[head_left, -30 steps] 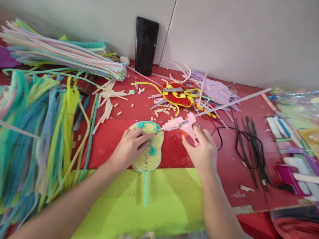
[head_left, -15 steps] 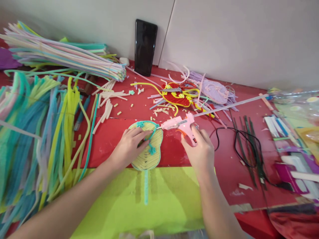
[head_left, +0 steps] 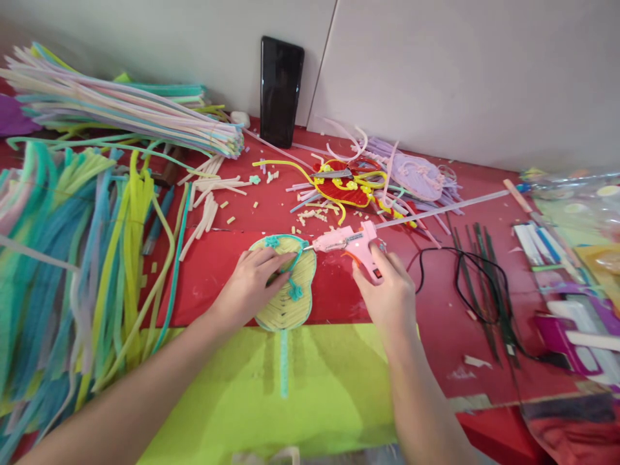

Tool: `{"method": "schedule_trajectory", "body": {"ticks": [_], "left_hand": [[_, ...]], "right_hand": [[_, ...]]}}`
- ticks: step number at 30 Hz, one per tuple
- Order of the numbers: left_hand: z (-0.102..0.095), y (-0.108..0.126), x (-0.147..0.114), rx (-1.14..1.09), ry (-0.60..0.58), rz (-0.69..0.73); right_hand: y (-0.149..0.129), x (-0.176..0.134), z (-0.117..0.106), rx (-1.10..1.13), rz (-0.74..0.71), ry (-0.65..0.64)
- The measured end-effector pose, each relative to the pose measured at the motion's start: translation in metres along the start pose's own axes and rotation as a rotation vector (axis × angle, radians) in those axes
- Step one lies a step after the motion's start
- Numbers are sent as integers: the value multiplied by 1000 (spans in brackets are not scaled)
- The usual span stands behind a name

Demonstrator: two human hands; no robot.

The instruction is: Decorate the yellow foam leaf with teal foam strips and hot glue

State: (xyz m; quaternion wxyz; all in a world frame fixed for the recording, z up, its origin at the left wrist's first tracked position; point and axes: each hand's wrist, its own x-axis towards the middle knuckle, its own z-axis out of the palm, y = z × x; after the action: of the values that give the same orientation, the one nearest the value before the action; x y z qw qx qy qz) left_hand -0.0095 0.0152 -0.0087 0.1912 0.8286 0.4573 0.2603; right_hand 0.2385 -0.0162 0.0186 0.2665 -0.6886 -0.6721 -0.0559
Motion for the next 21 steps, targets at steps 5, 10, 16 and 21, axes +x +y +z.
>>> {"method": "schedule_trajectory", "body": {"ticks": [5,10,16,21], "left_hand": [[2,-3,-1,-12,4,31],[3,-5,-2,-28,9,63],[3,-5,-2,-29,10,62],[3,-4,-2,-33,16,62]], "right_hand": [[-1,-1,0,6,42,-12],[0,0,-2,44,104,-51],[5,5,-7,75,184,-49],[9,8,-8,147,246,-107]]}}
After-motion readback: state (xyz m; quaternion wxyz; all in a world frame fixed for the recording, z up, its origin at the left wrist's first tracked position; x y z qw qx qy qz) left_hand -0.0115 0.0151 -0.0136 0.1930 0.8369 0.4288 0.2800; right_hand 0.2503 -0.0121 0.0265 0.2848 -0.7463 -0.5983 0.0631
